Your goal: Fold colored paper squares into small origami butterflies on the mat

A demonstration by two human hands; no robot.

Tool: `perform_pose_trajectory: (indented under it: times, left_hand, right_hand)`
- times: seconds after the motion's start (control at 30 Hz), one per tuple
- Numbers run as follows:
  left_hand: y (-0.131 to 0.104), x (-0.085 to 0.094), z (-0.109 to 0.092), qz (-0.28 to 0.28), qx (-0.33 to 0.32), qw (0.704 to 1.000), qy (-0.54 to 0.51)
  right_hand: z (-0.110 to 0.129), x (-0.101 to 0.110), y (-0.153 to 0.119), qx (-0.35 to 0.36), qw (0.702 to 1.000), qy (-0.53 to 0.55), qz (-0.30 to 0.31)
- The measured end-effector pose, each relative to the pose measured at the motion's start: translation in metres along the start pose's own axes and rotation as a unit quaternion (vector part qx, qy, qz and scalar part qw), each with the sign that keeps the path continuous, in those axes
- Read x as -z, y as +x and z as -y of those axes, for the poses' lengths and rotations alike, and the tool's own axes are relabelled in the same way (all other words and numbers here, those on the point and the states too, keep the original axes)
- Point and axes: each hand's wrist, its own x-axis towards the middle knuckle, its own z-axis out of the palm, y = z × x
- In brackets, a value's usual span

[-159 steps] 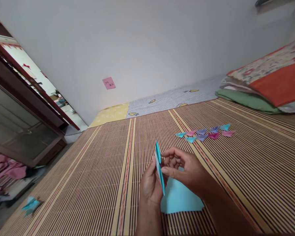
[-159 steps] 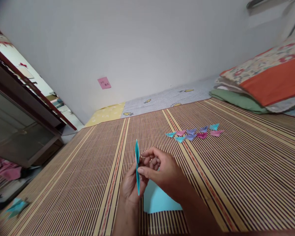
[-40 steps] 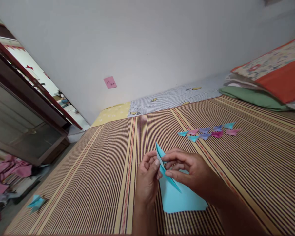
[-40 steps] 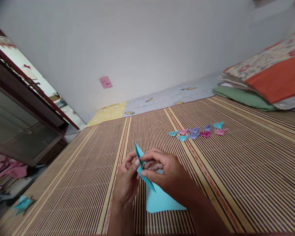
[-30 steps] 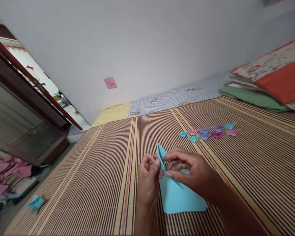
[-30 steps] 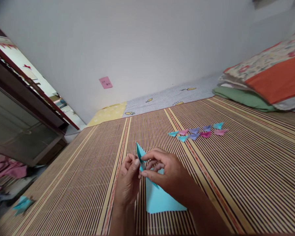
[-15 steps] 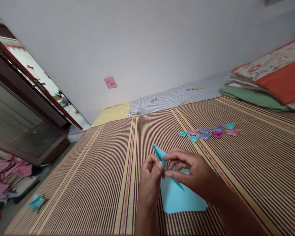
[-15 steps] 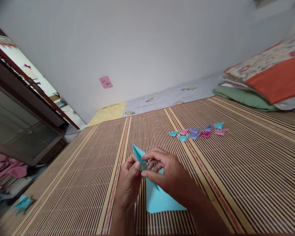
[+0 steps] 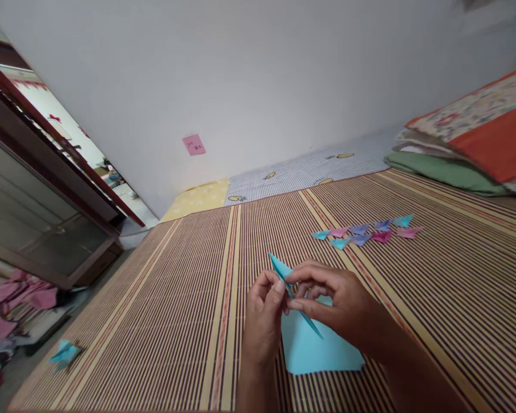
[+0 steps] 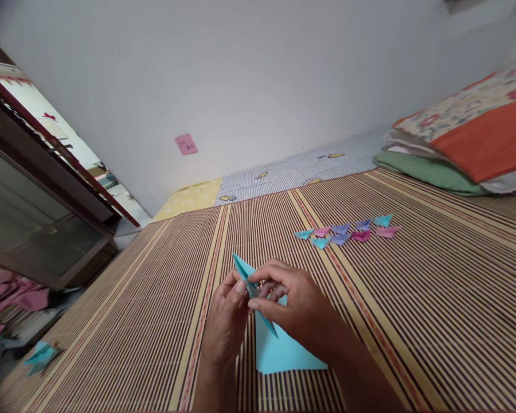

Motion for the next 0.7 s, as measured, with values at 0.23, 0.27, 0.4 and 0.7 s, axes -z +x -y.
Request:
perform_pose_trajectory:
  times: [0.23,0.27,0.4,0.7]
  left_hand:
    - [-0.0009,0.0008,0.0012,0.013,0.007,1.000,-0.014]
    - [-0.0008,0.0007,0.0014,0.014,0.006,1.000,-0.014]
    - [0.0001,0.0001,0.0016,0.017,0.005,1.000,-0.012]
    - [-0.0009,0.0008,0.0028,0.014,0.007,1.000,-0.015]
  right_hand:
    - [0.0016,0.0014,-0.0005,0.006,1.000,-0.006,-0.003]
    - [0.0025,0.0016,-0.0006,0.005,1.000,-0.005,-0.002]
    - [0.0044,0.0020,-0.0013,0.003,1.000,-0.008,0.001]
    - [0.0036,0.0023,-0.0010,0.013,1.000,-0.004,0.006]
